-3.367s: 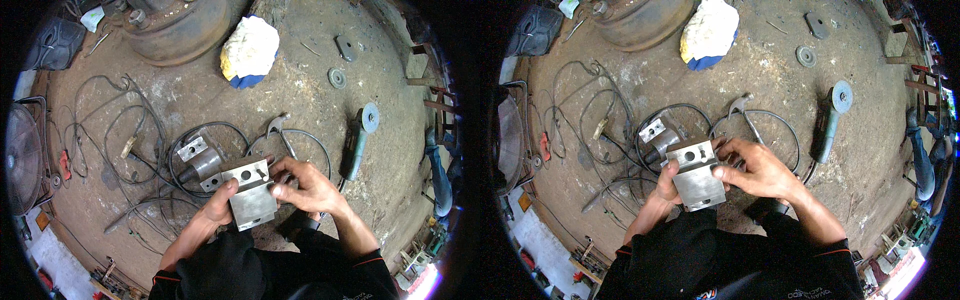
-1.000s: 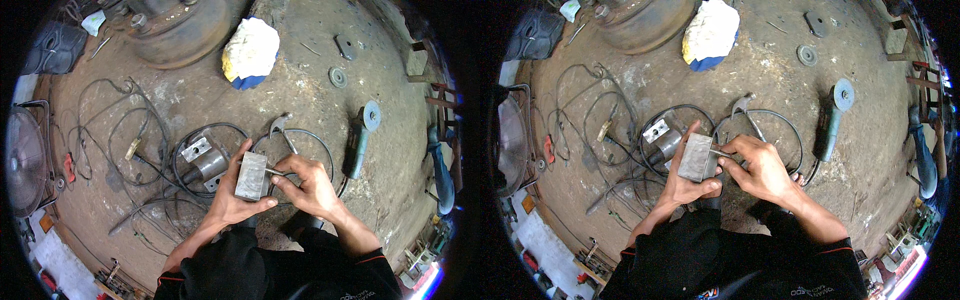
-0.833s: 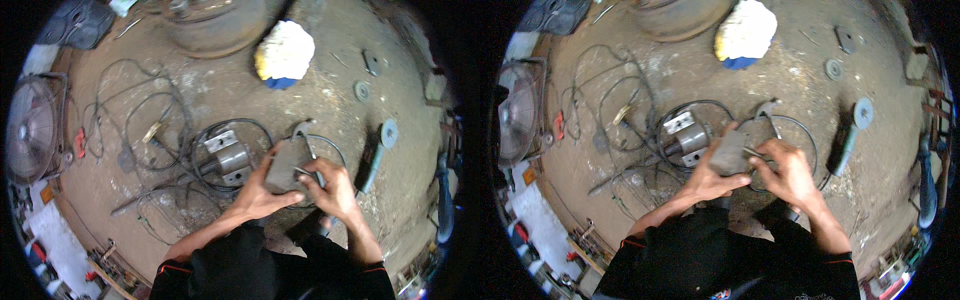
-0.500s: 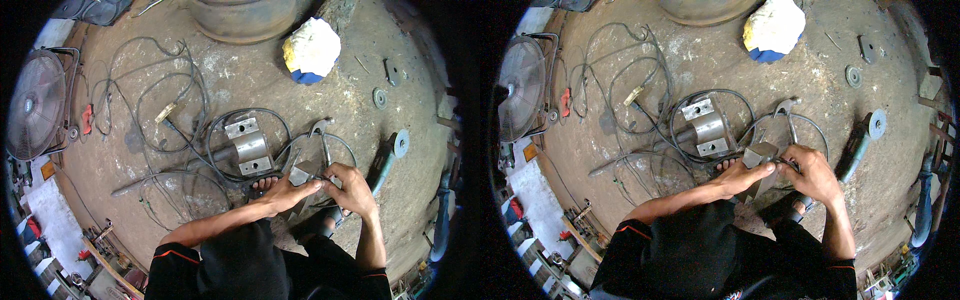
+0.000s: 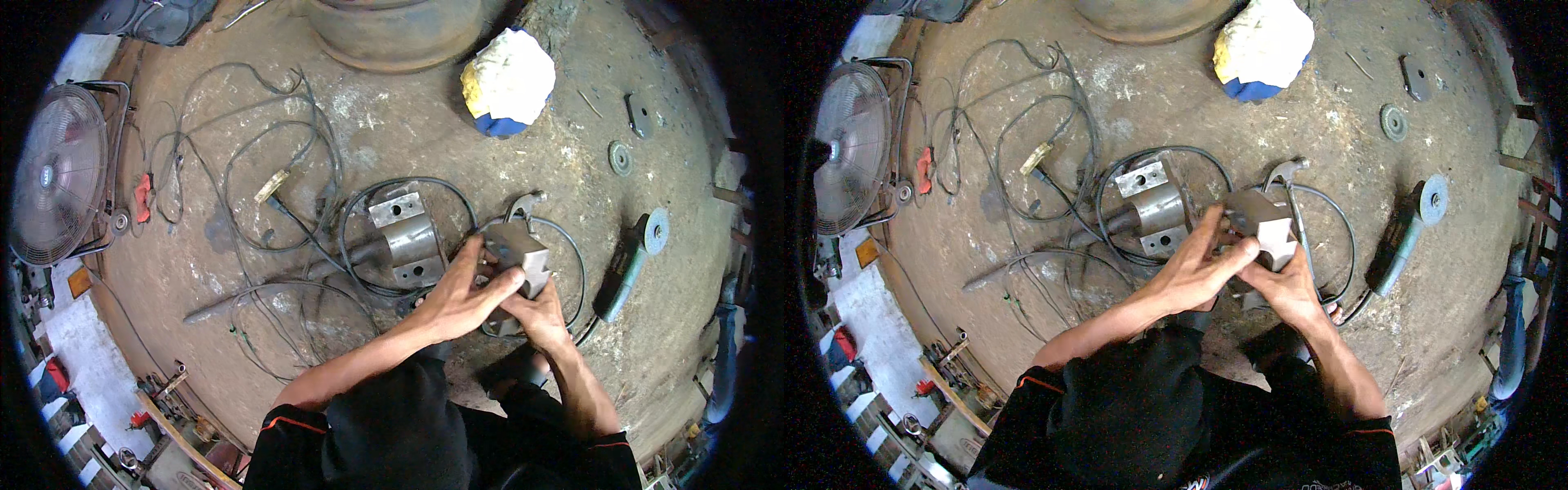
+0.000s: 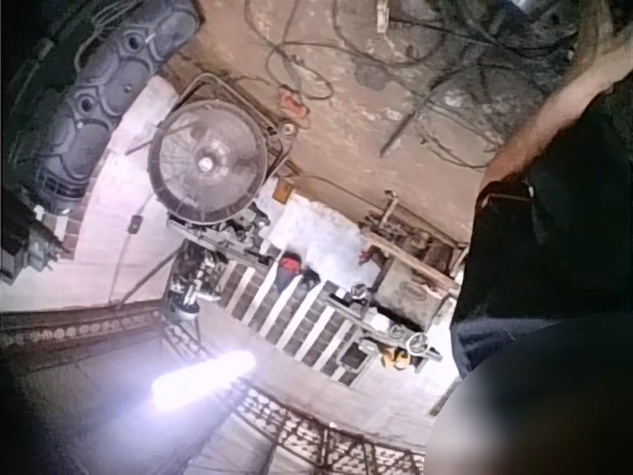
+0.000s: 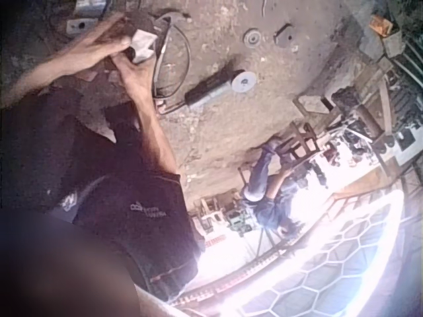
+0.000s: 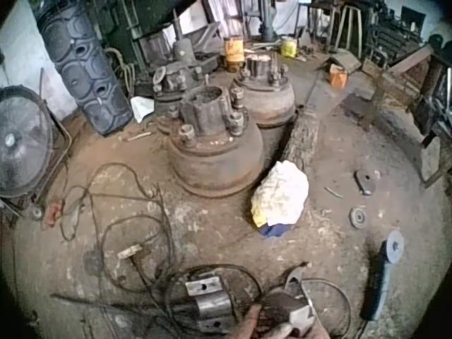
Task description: The person wipes a small metal block with a cloth, then uses a hammer to tap it on a wooden plank. They repeat the wiping and tapping on several similar metal blocks, handling them one at a time and placing them on the floor.
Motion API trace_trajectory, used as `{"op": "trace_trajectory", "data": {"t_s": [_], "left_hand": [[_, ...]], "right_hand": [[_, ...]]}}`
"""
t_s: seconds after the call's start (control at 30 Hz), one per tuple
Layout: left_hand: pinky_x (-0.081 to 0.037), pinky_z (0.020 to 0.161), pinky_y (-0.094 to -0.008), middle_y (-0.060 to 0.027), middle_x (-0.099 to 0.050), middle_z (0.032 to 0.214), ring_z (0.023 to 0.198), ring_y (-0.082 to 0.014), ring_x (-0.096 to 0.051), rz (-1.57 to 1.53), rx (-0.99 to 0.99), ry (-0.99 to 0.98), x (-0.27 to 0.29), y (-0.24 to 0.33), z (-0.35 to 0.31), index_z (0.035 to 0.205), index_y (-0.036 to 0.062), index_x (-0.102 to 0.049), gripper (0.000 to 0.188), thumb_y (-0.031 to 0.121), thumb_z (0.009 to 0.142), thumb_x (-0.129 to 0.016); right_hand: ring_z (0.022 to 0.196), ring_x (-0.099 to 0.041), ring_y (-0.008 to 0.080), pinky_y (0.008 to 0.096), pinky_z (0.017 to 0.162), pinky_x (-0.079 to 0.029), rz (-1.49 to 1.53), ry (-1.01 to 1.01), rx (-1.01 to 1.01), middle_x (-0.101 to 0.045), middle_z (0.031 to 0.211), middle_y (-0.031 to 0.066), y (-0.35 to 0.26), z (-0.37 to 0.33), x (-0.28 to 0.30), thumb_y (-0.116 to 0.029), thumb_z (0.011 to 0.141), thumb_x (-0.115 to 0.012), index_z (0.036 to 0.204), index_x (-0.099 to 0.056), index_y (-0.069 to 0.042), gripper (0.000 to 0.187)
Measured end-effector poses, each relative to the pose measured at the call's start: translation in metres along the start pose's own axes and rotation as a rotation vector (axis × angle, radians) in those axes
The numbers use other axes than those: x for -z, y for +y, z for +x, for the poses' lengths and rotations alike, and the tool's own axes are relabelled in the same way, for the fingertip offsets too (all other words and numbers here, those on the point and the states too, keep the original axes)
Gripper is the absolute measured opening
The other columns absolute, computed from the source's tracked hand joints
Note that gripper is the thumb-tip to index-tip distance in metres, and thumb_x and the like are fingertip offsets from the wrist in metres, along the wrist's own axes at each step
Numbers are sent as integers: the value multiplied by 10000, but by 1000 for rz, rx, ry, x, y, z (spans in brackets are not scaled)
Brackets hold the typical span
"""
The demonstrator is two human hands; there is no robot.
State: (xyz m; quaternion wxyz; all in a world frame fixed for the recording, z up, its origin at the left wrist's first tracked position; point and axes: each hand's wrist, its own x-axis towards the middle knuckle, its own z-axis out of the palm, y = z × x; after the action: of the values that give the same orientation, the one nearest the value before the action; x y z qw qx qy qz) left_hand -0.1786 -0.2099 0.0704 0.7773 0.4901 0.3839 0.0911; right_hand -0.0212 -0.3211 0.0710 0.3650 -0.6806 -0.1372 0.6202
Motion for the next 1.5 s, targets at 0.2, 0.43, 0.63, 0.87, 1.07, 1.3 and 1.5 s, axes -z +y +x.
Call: {"op": "trace_trajectory", "data": {"t_s": [0.2,0.43,0.63,0.87,1.07,1.3,1.5], "left_hand": [[-534,973,-411,-175,-681,1289,1180,-292,-660,508,-58,319,58,31,-9,1291,36,-691,378,214,962,-752],[-517,998,-444,-156,-725,1217,1092,-349,-682,995,-560,538,85,13,1,1240,29,-725,335,105,914,-746],[-501,1028,-366,-151,-641,1382,1237,-202,-604,-65,45,14,39,7,1,1531,15,-466,586,187,1019,-692],[-532,999,-367,-80,-667,1297,1194,-160,-606,-127,32,-172,15,-46,10,1396,23,-599,548,282,959,-807],[-540,993,-381,-60,-690,1255,1145,-167,-649,-262,-94,-68,20,-59,-4,1319,4,-636,476,212,938,-829],[-539,944,-336,-47,-727,1137,1049,-140,-664,-153,-75,75,8,-25,11,1236,12,-674,306,116,967,-774],[-545,930,-356,-107,-742,1143,1062,-161,-664,56,-72,39,12,-22,24,1251,-18,-631,319,142,994,-731]], "right_hand": [[1057,-640,179,360,971,-510,30,-28,47,-711,1161,67,-2,2,20,-70,835,-765,1327,-593,8,526],[1103,-629,196,372,1005,-499,338,-64,5,-689,1223,79,13,6,20,-13,821,-735,1385,-539,-5,598],[1207,-629,262,422,1100,-476,485,-162,-85,-681,1283,134,13,5,15,-19,806,-721,1465,-483,5,702],[908,-690,191,390,827,-542,-185,-227,64,-747,940,135,-31,-4,10,-322,910,-746,1231,-617,72,524],[708,-713,370,482,677,-552,-448,-411,190,-676,731,260,-65,-8,63,-541,979,-683,1174,-663,59,631],[980,-697,467,521,810,-571,-1192,413,365,-700,1089,253,70,77,71,-182,850,-780,1217,-594,-13,444],[821,-701,480,535,708,-558,-923,490,499,-689,932,288,71,76,73,-70,956,-616,1176,-578,14,238]]}}
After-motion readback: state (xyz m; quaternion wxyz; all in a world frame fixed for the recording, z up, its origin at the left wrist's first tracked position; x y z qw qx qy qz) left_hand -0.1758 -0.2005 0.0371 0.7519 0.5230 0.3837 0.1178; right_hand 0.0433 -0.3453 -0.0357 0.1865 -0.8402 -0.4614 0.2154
